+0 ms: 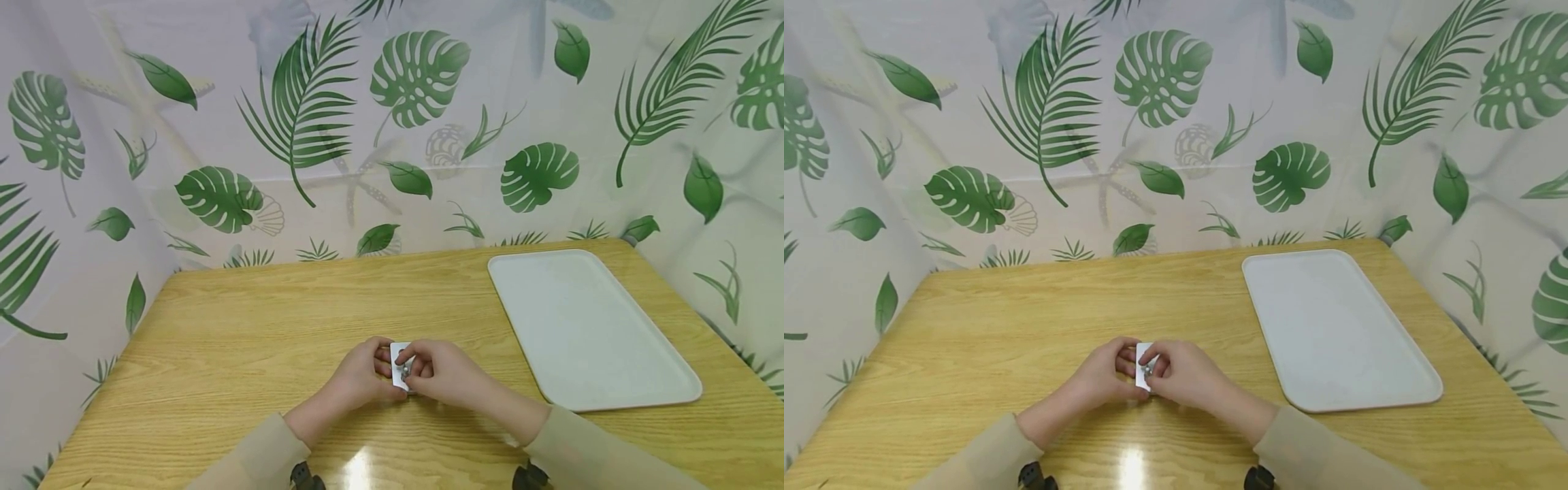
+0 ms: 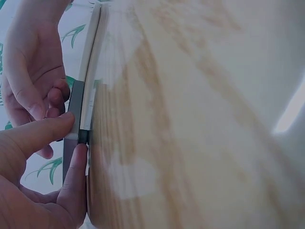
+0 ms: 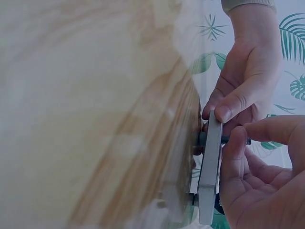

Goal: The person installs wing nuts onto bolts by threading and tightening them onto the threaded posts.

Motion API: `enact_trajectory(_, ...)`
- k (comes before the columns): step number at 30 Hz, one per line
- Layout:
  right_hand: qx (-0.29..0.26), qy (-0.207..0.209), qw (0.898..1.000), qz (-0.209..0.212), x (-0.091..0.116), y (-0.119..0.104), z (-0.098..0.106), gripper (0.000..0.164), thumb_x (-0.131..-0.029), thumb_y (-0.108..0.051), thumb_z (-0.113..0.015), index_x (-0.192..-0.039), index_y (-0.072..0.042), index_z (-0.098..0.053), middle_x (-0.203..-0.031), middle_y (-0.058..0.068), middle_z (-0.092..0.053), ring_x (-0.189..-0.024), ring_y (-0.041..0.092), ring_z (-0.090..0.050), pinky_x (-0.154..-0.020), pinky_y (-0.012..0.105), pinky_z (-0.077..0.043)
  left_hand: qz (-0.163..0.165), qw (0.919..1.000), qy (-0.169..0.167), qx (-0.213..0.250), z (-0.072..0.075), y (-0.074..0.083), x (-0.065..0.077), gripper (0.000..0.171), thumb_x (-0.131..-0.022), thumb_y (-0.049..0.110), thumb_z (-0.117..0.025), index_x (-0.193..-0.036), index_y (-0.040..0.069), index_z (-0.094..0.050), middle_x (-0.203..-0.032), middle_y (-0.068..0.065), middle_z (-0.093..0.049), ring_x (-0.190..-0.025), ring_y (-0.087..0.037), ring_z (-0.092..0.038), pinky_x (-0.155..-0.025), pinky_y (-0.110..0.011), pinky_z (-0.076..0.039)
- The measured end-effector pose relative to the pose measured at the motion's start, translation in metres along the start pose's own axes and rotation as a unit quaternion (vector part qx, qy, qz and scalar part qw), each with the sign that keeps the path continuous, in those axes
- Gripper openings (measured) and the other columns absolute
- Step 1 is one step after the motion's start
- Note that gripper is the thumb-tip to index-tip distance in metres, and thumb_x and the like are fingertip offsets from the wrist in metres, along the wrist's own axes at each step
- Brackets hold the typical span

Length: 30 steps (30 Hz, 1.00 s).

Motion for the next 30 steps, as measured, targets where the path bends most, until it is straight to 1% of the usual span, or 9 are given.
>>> enact_trajectory(8, -0.013, 0.016, 0.999, -0.029, -0.0016, 0.0016, -0.0006, 0.016, -0.092, -0.011, -0.079, -0.101, -0.002, -0.069, -0.079, 0.002, -0.068, -0.062, 0.007, -0.057, -0.055, 0.021, -0.049, -0.008, 0.9999, 0.002, 0.013, 0.0008, 0.0021, 0.0005, 0.085, -0.075, -0.003, -0.093, -0.148, -0.008, -0.049, -0.119, -0.015, -0.069, -0.099, -0.019, -0.068, -0.088, -0.033, -0.061)
enact_trajectory(13, -0.006, 0.036, 0.998, -0.055, -0.0031, 0.004, -0.0016, 0.017, -0.092, -0.013, -0.082, -0.089, -0.004, -0.067, -0.073, 0.002, -0.066, -0.058, 0.007, -0.057, -0.052, 0.021, -0.048, -0.012, 0.9999, 0.004, 0.007, 0.0011, 0.0022, 0.0003, 0.085, -0.074, -0.003, -0.093, -0.147, -0.008, -0.05, -0.117, -0.014, -0.069, -0.098, -0.018, -0.068, -0.087, -0.033, -0.06)
enact_trajectory(18, 0.004, 0.047, 0.997, -0.063, -0.0026, 0.0056, -0.0017, 0.021, -0.091, -0.014, -0.082, -0.083, -0.006, -0.065, -0.063, -0.001, -0.06, -0.052, 0.007, -0.054, -0.05, 0.02, -0.044, -0.008, 1.0, 0.002, -0.001, 0.0001, 0.0008, -0.0007, 0.085, -0.075, -0.001, -0.093, -0.147, -0.008, -0.05, -0.116, -0.013, -0.068, -0.097, -0.018, -0.066, -0.088, -0.034, -0.059)
enact_trajectory(23, 0.001, 0.05, 0.997, -0.059, 0.0006, 0.0051, -0.0003, 0.02, -0.091, -0.012, -0.082, -0.082, -0.005, -0.066, -0.064, 0.0, -0.063, -0.052, 0.007, -0.056, -0.049, 0.021, -0.047, -0.008, 1.0, 0.002, 0.0, 0.0, 0.0003, -0.0013, 0.084, -0.075, -0.001, -0.093, -0.147, -0.008, -0.05, -0.115, -0.013, -0.068, -0.097, -0.018, -0.066, -0.088, -0.034, -0.059)
enact_trajectory(27, 0.004, 0.051, 0.997, -0.055, 0.0034, 0.0045, 0.0013, 0.02, -0.091, -0.013, -0.083, -0.083, -0.006, -0.066, -0.066, 0.0, -0.063, -0.054, 0.007, -0.056, -0.05, 0.021, -0.047, -0.01, 0.9999, 0.001, 0.001, -0.0001, 0.0, -0.0016, 0.083, -0.076, -0.001, -0.093, -0.147, -0.008, -0.05, -0.116, -0.014, -0.068, -0.098, -0.018, -0.066, -0.088, -0.033, -0.059)
enact_trajectory(30, 0.011, 0.049, 0.998, -0.044, 0.0046, 0.004, 0.0023, 0.02, -0.091, -0.015, -0.084, -0.092, -0.006, -0.066, -0.069, -0.001, -0.063, -0.057, 0.009, -0.055, -0.052, 0.022, -0.046, -0.012, 0.9999, -0.001, 0.004, 0.0, 0.0002, -0.0013, 0.083, -0.076, -0.001, -0.093, -0.147, -0.009, -0.05, -0.117, -0.014, -0.068, -0.098, -0.018, -0.067, -0.088, -0.033, -0.059)
Point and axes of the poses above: each hand's wrist, its own x-axis away from the middle knuckle, its own z-axis out of the back of the hand, y = z × x, the point moved 4 cm from there along -x, towards the middle knuckle
